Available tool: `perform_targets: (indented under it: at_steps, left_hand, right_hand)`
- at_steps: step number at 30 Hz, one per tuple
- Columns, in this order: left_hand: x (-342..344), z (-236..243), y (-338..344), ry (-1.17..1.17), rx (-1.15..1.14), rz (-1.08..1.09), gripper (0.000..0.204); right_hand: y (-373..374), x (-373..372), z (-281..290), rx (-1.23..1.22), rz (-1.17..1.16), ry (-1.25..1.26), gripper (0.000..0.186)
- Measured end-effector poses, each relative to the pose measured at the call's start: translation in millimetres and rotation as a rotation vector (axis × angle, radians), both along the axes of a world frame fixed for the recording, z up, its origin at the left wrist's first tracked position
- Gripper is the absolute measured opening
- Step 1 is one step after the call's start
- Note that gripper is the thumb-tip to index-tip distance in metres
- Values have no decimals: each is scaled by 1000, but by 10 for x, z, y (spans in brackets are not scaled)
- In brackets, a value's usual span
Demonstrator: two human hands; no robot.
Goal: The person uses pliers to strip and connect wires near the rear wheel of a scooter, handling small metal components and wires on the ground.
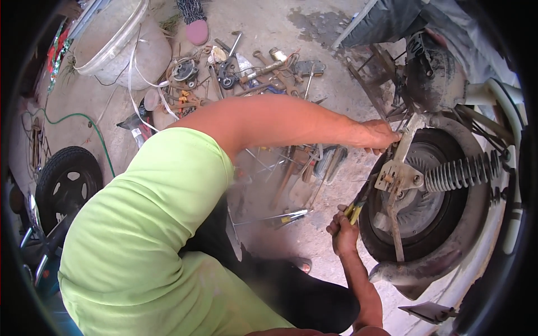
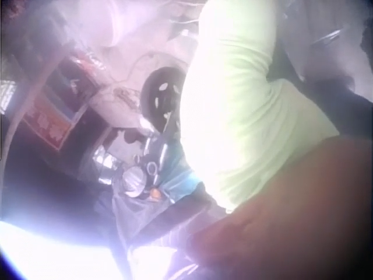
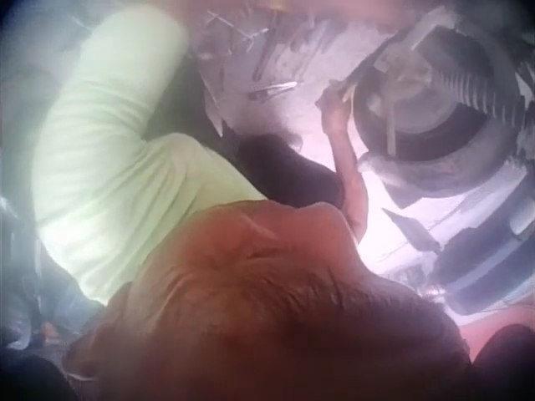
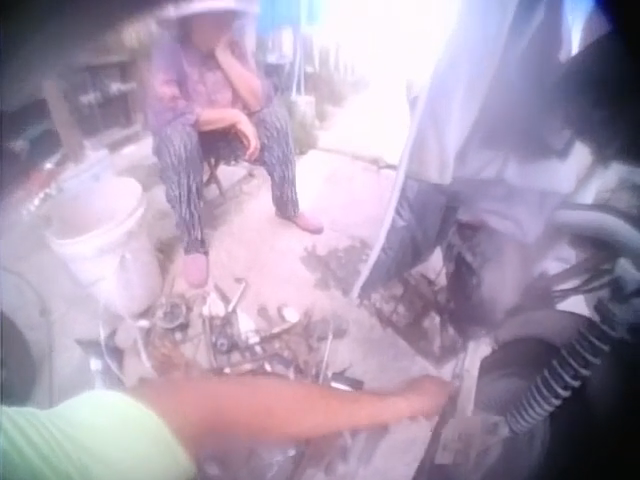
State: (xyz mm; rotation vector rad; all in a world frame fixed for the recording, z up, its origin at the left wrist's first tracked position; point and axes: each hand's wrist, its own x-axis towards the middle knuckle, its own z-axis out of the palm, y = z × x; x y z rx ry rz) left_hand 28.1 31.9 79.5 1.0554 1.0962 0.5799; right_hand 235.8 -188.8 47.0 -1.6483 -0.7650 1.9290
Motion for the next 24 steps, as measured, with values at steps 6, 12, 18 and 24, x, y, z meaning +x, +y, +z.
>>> perform_targets:
  at_steps: [6, 12, 18, 24]
  left_hand:
    - [-59, 67, 73, 470, 523, 290, 48]
    - [156, 681, -147, 526, 978, 194, 39]
    - [185, 353, -36, 571, 1503, 50, 27]
    - [197, 326, 58, 586, 1524, -102, 29]
  right_hand:
    - [57, -14, -481, 152, -29, 124, 31]
    - [70, 12, -344, 79, -24, 108, 31]
    - [98, 69, -242, 45, 15, 205, 30]
    - [92, 84, -119, -15, -33, 259, 27]
